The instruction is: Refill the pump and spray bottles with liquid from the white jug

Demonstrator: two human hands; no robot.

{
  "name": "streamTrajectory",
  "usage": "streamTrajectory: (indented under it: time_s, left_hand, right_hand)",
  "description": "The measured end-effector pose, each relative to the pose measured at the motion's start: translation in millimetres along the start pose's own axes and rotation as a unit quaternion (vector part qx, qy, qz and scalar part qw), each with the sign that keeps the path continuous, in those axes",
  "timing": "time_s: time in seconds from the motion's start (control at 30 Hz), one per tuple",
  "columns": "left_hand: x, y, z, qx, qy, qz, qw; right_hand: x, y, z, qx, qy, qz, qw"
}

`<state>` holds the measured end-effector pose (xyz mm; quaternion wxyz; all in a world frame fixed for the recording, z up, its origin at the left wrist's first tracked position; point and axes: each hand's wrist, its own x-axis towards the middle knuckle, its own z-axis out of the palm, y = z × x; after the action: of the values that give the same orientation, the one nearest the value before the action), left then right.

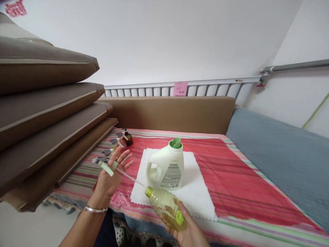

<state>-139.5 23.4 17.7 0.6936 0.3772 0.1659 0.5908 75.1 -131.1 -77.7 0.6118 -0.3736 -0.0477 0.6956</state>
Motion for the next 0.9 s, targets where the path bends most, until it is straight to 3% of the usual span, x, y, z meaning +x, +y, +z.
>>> streamTrajectory:
  time_s: [0.27, 0.67, 0.9]
  left_hand:
    - [-9.9, -6.1, 16.8, -0.002, 0.004, -0.013, 1.0]
    - [-40.6, -29.5, 38.3, -0.02, -0.028, -0.043, 0.998]
    - [-46.3, -22.3, 39.5, -0.037, -0.027, -0.059, 0.997]
  right_hand:
    - [0.3, 2.3, 6.5, -0.018, -0.005, -0.013, 1.0]
    - [-21.2, 8.9, 72.6, -0.023, -0.044, -0.064, 0.997]
    - [-16.4, 13.8, 74.2, -0.028, -0.057, -0.08, 0.995]
